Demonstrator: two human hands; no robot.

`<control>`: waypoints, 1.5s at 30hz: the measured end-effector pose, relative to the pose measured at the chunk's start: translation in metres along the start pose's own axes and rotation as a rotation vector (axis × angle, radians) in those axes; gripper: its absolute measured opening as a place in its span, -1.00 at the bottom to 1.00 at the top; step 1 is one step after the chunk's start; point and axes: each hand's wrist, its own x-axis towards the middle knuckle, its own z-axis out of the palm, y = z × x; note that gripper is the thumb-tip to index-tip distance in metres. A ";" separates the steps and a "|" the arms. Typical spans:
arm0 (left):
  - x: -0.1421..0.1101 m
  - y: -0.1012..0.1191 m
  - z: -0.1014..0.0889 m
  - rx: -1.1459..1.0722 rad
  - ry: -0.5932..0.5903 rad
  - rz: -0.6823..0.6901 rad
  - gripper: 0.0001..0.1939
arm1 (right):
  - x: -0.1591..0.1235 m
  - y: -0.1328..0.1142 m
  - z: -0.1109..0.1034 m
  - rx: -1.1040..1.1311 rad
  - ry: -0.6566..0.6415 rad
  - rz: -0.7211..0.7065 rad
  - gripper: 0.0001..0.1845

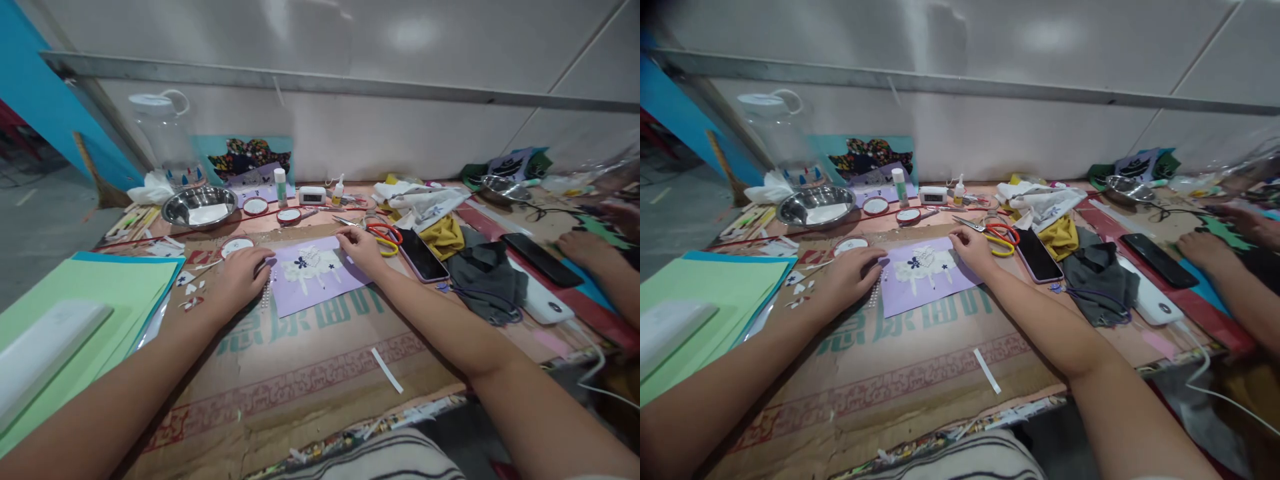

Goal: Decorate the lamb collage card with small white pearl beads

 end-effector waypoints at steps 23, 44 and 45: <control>0.000 -0.012 0.011 0.002 -0.026 0.051 -0.65 | 0.019 0.004 -0.029 -0.196 -0.245 -0.088 -0.89; 0.000 -0.008 0.008 -0.037 -0.049 0.013 -0.71 | 0.008 -0.003 -0.027 -0.379 -0.241 -0.298 -0.85; 0.000 -0.008 0.008 -0.042 -0.048 0.011 -0.72 | 0.006 -0.010 -0.023 -0.388 -0.284 -0.343 -0.85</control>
